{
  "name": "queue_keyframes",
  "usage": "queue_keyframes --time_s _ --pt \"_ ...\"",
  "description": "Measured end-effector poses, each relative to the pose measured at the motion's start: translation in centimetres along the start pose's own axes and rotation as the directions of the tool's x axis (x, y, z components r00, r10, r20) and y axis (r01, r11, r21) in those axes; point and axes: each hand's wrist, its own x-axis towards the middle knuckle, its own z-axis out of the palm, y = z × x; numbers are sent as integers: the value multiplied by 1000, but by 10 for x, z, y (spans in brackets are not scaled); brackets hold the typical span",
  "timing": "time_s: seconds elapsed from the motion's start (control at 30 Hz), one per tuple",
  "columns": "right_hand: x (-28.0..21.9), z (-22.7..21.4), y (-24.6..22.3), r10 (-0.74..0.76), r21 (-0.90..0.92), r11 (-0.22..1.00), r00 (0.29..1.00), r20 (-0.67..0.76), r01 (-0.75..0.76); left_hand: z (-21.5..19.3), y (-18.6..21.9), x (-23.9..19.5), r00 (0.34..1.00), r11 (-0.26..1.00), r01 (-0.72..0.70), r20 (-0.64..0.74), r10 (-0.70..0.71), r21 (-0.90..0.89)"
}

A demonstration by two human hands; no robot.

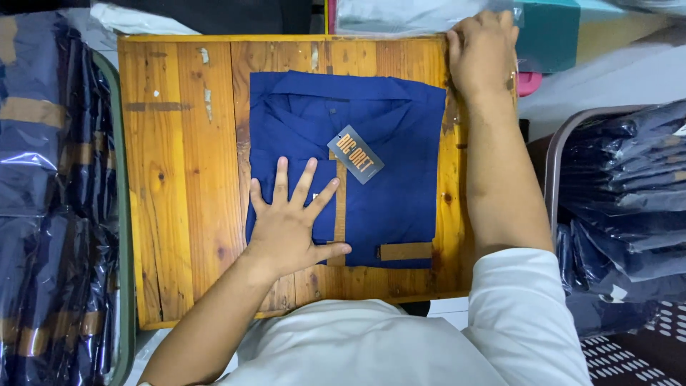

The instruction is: Folding a blue shirt and placing it into a clear plastic bag with an adhesive seal.

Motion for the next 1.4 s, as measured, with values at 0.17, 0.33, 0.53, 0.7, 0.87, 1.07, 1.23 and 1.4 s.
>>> queue_keyframes --time_s 0.17,0.33,0.53,0.7,0.87,1.07,1.23,1.4 --pt "-10 7 14 -167 -196 971 978 -127 141 1 1 -1 1000 1000 -7 11 7 1" --pt "-6 -8 8 -135 -131 985 977 -164 114 0 1 -1 1000 1000 -5 0 5 12" --pt "-6 -28 3 -161 -63 986 978 -134 154 -3 3 -4 1000 1000 -14 -26 14 3" --pt "-21 -31 -10 -108 -85 991 991 -80 102 -5 8 -11 1000 1000 2 24 -3 17" --pt "-32 -30 -12 -89 -54 995 993 -74 85 0 13 -18 999 999 9 44 -11 37" --pt "-22 -50 -13 -68 135 988 997 -20 70 1 15 -20 998 999 22 53 -23 26" --pt "3 -71 -12 -69 156 982 969 -239 109 2 15 -21 999 999 17 49 -19 42" --pt "6 -71 -16 -76 65 994 977 -198 91 3 15 -21 999 999 16 36 -17 42"
